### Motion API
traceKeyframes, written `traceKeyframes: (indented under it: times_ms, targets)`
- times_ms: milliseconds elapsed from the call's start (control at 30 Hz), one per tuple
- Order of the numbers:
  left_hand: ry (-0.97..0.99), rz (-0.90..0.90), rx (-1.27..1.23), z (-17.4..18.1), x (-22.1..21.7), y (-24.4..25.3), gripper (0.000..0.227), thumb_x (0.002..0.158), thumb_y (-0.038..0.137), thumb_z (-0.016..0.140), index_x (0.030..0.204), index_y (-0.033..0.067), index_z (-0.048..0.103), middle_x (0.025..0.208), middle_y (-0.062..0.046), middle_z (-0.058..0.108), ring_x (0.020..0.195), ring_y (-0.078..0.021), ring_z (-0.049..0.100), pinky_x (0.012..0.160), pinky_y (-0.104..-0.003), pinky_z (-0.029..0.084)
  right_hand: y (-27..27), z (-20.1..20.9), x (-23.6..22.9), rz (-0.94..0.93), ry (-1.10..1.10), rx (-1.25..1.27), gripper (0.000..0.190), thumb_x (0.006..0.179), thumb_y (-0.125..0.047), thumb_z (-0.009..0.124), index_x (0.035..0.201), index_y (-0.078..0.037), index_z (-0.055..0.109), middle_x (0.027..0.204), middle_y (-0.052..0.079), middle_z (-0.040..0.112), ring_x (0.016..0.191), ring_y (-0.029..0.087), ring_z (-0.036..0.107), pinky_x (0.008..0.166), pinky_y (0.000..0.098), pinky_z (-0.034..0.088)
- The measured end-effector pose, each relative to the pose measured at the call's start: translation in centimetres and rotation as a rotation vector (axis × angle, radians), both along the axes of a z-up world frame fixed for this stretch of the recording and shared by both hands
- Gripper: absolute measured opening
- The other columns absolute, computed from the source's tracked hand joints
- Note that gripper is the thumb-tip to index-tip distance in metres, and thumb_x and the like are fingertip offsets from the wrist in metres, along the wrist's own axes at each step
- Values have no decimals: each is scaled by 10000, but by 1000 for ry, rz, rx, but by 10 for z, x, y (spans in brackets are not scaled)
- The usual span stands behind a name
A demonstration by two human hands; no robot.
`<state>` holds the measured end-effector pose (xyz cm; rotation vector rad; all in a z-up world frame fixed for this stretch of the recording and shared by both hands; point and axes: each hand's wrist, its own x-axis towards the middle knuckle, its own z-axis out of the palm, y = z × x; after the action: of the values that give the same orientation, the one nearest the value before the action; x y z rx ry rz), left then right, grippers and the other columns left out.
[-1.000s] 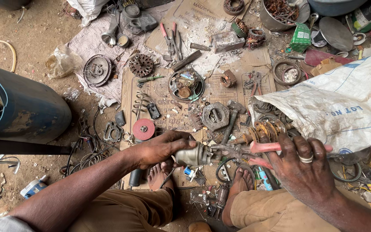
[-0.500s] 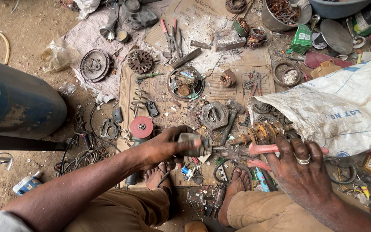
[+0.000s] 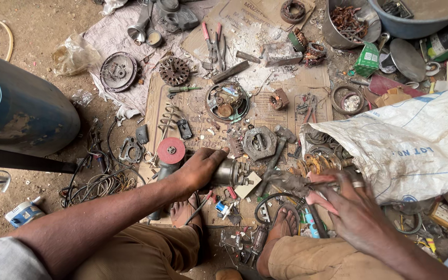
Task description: The person disassembles and repairs electric motors and mechanical components by hand and with tools on a cardboard surface on the ground. They use pliers to strip wires and remove parts from metal housings while collaborating with a helper.
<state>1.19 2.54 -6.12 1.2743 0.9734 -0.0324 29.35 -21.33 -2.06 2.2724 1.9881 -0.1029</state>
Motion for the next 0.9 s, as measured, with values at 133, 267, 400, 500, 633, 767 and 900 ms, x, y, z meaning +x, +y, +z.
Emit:
traceKeyframes:
  times_ms: [133,267,400,500,633,767,900]
  targets:
    - [-260,-144,477,19,-6,2,557,1046,447,426,1094,-51,672,889,-188,752,825,-259,741,786,-414,569,8,10,7,-310,780,-312,542,870,-248,719,1378,-175,548,1215,41,669,1168,199,655,1016,370,519]
    - [-290,-107,763,43,-8,-9,454,1047,334,462,1069,-80,647,948,-271,711,937,-404,706,840,-481,528,12,16,2,-279,822,-411,519,892,-288,739,1369,-177,568,1169,36,684,1130,185,661,988,356,537]
    - [-292,-106,822,58,-4,-12,378,1037,277,478,993,-63,637,930,-271,687,928,-462,664,817,-506,510,13,18,-5,-158,822,-312,453,881,-212,687,1325,-150,622,1241,54,641,1173,210,629,995,362,538]
    - [-280,-108,857,62,-3,-17,347,1027,256,488,953,-53,627,916,-262,664,894,-478,635,782,-531,492,11,15,-8,16,751,-235,428,888,-185,697,1310,-122,674,1319,84,596,1246,250,570,1026,383,484]
    - [-304,-124,929,61,-2,-19,306,1020,229,506,952,-49,613,919,-262,638,887,-492,606,760,-558,472,13,13,-11,32,719,-223,484,873,-161,694,1353,-109,659,1364,89,577,1275,275,557,1053,410,431]
    - [-301,-128,932,61,-3,-19,293,1022,227,502,980,-41,613,930,-251,635,875,-478,613,748,-551,477,17,18,-14,-4,703,-264,453,909,-183,667,1356,-114,647,1382,83,567,1286,263,558,1061,401,443]
    - [-267,-150,918,62,-2,-20,302,1037,238,491,969,-32,606,913,-236,623,838,-465,611,725,-545,475,23,26,-16,-19,733,-344,461,912,-207,655,1367,-135,641,1360,68,584,1256,243,551,1050,387,463]
